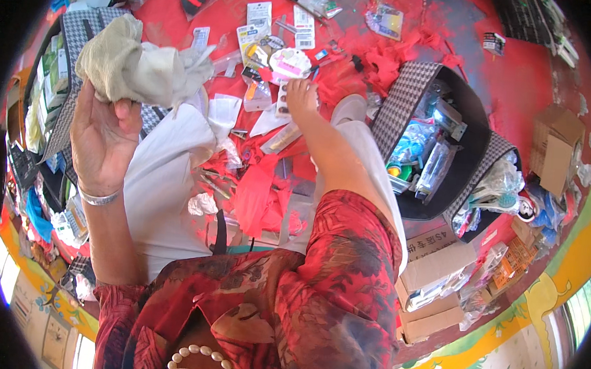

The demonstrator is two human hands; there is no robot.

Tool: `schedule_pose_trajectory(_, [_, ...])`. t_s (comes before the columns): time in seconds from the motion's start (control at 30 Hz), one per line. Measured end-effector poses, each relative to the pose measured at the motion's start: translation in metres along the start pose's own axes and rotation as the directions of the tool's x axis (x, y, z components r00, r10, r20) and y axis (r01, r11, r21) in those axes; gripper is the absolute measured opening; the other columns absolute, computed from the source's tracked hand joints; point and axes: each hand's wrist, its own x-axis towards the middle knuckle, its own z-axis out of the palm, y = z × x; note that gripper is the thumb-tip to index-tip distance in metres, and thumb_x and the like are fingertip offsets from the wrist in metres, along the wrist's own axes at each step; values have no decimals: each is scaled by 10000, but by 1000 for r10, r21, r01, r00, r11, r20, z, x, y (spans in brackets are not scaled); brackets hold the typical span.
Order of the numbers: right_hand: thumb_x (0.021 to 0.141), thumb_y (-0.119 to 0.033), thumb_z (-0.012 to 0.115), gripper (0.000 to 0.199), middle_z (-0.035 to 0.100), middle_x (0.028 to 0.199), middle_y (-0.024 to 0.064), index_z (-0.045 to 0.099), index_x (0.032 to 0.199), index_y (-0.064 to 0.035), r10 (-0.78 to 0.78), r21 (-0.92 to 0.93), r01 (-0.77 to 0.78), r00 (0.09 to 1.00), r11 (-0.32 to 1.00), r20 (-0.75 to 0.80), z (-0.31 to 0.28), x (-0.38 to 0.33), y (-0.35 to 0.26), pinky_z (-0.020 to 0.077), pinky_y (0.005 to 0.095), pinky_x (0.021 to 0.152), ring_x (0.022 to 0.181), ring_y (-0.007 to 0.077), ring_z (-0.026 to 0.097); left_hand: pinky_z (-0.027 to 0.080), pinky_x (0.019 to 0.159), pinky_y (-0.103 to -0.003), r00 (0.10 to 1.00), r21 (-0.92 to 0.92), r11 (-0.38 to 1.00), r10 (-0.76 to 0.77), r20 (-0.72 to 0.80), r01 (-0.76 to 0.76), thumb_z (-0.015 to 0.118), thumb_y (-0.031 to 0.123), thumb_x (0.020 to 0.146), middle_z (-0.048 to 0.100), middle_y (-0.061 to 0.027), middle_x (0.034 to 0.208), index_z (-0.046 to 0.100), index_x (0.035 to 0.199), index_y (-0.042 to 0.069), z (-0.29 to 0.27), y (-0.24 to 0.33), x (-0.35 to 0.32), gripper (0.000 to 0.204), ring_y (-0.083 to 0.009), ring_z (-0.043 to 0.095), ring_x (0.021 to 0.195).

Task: The person sits on the floor and wipes the surfaces of various small packaged items and a sheet of stickers with a cloth. They pick up each item, wipe it, and place it into a black plastic bin.

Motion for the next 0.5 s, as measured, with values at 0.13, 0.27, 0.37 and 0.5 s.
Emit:
schedule_pose_trajectory(0.13, [734,-400,598,419,522,942,51,520,1016,-101,-30,-77,15,979,997,-199,-6,34,27,383,460,789,880,206,494,455,578,-243,997,-45,998,-44,62,46,476,314,912,616,-88,759,527,1031,26,-7,-1,4,315,-151,585,665])
schedule_pose_trajectory(0.27, [735,-323,648,342,584,904,83,578,936,-56,204,349,-170,977,922,-63,-41,72,72,462,374,621,838,222,560,457,594,-247,987,-14,998,-51,150,53,493,316,903,619,-107,745,521,1038,25,-13,1,5,322,-161,580,658])
schedule_pose_trajectory(0.37, [739,-285,678,268,619,805,89,626,845,-44,150,802,-235,972,550,182,-69,86,108,460,304,543,693,176,584,458,612,-252,982,-21,998,-56,180,61,512,328,891,627,-137,765,516,1035,22,-15,3,4,339,-168,575,657])
schedule_pose_trajectory(0.5, [749,-192,686,177,617,723,44,638,820,-37,88,918,-346,926,-193,367,-122,88,137,443,270,513,585,128,562,462,648,-252,976,-18,996,-85,202,91,510,338,890,634,-172,829,497,1050,30,-15,6,3,348,-173,582,705])
